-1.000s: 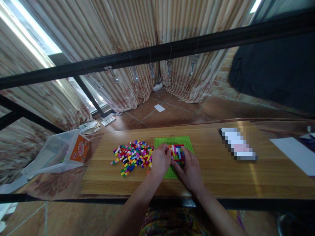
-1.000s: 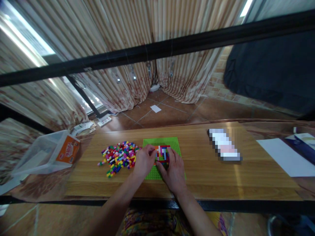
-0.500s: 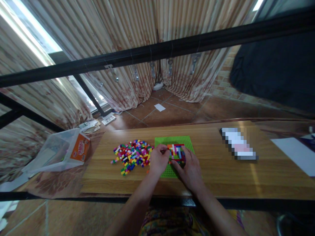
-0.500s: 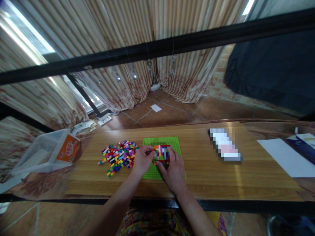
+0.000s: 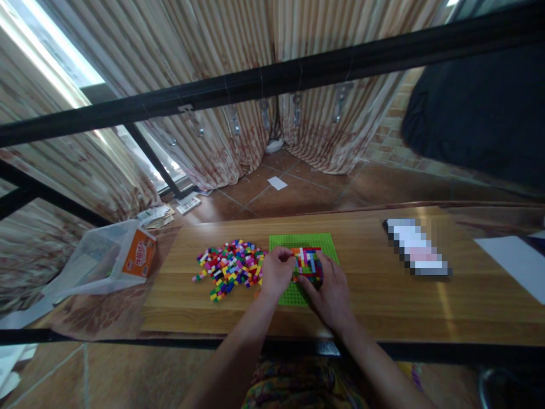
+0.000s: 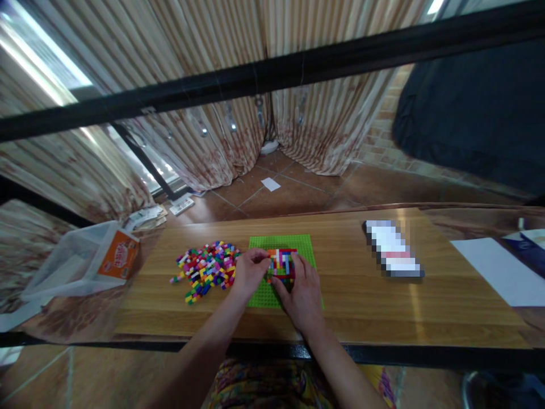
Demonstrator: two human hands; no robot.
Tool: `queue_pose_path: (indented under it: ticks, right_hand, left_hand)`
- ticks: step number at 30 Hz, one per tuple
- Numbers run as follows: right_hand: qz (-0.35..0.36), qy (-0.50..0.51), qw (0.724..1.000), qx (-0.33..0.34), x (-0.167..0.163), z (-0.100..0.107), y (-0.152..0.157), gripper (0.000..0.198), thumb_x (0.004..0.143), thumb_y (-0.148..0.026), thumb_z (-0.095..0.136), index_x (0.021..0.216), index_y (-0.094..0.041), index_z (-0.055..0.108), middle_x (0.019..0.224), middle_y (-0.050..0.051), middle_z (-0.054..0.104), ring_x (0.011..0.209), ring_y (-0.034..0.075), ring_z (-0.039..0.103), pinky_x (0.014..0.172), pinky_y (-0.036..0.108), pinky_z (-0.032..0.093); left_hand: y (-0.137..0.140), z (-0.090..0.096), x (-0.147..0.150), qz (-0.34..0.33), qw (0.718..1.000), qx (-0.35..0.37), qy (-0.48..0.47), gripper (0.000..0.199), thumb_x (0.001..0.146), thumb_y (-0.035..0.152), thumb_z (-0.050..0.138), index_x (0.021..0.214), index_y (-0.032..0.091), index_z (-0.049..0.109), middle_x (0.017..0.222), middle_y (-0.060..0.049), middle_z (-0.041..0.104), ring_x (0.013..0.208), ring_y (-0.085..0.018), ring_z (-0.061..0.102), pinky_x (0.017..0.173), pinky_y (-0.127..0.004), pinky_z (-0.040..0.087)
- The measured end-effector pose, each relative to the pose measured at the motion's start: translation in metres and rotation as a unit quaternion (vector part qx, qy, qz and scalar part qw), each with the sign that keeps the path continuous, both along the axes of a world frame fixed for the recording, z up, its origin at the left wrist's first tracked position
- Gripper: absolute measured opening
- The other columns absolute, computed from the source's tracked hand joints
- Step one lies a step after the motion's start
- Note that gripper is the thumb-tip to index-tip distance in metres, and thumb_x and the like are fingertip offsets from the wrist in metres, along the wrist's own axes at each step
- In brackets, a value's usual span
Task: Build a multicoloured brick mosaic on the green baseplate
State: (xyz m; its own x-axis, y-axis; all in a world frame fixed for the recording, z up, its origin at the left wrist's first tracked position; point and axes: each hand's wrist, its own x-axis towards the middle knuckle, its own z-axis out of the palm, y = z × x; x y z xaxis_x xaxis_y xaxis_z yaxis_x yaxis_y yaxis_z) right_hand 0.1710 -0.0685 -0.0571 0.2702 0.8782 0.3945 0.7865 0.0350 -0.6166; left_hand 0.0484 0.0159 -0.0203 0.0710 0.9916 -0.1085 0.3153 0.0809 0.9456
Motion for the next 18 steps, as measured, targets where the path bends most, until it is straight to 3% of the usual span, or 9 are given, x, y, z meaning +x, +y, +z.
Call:
queue_pose_path:
  ticks: [7,12,18]
  right_hand:
    - [0.006,0.004,1.000,0.007,0.002,-0.003,0.002,0.073,0.085,-0.059,0.055,0.142,-0.016,0.039,0.130,0.019,0.054,0.120,0.032,0.050,0.098,0.052,0.042]
    - [-0.003,-0.008,1.000,0.015,0.002,-0.004,0.001,0.075,0.085,-0.061,0.054,0.142,-0.015,0.038,0.130,0.019,0.054,0.119,0.032,0.050,0.098,0.052,0.042]
    - [0.000,-0.006,1.000,0.018,0.002,-0.004,0.001,0.075,0.085,-0.063,0.052,0.142,-0.016,0.038,0.130,0.018,0.054,0.120,0.032,0.049,0.097,0.052,0.042]
  left_hand:
    - [0.003,-0.005,0.000,0.001,1.000,-0.003,-0.007,0.009,0.067,0.012,0.061,0.074,0.015,0.067,0.062,0.002,0.065,0.061,-0.011,0.060,0.060,-0.022,0.047]
    - [0.000,0.001,-0.001,-0.005,1.000,0.015,-0.020,0.008,0.068,0.011,0.061,0.073,0.015,0.066,0.065,0.001,0.065,0.062,-0.011,0.060,0.061,-0.022,0.047]
    - [-0.013,0.025,-0.047,-0.016,0.998,0.045,-0.049,0.014,0.075,0.020,0.059,0.086,0.016,0.066,0.077,-0.001,0.068,0.069,-0.012,0.061,0.065,-0.022,0.049]
